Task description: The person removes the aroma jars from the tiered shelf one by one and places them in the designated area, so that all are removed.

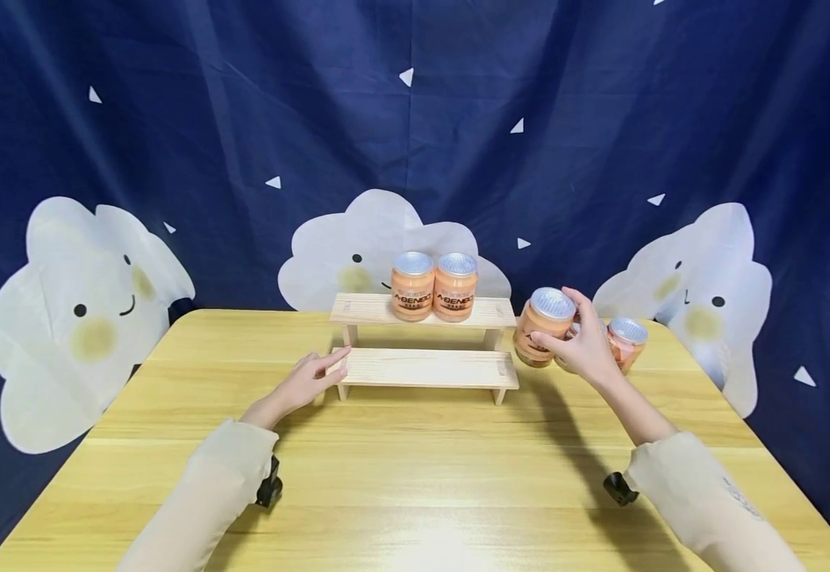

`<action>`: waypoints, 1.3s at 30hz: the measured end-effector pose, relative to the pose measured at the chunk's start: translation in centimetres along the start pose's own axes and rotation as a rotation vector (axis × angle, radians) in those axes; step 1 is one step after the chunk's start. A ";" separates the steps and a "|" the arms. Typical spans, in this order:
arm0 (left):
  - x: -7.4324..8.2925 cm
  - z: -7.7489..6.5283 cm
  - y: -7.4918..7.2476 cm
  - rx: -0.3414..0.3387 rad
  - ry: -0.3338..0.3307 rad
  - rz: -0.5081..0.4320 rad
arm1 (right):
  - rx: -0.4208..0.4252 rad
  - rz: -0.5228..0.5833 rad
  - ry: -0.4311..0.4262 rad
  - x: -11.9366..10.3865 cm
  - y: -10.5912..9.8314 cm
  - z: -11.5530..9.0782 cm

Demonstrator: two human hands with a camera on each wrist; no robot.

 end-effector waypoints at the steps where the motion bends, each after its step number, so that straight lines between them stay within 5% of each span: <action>1: 0.0 0.0 0.0 -0.001 0.004 0.002 | -0.003 -0.009 0.005 0.2 -0.1 -0.3; 15: 0.3 -0.2 -0.1 -0.003 0.003 -0.008 | -0.050 -0.100 0.041 4.0 0.5 -2.9; 39: -0.1 -0.1 0.1 0.000 0.011 -0.007 | -0.053 -0.098 0.093 7.1 1.7 -3.1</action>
Point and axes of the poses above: each hand's wrist, its own z-axis towards the middle knuckle, its own y-axis out of the palm, x = y × z, the point moved 1 cm from there along z, towards the middle knuckle, and after that the axes turned 2 degrees about -y, right-handed, at the moved point
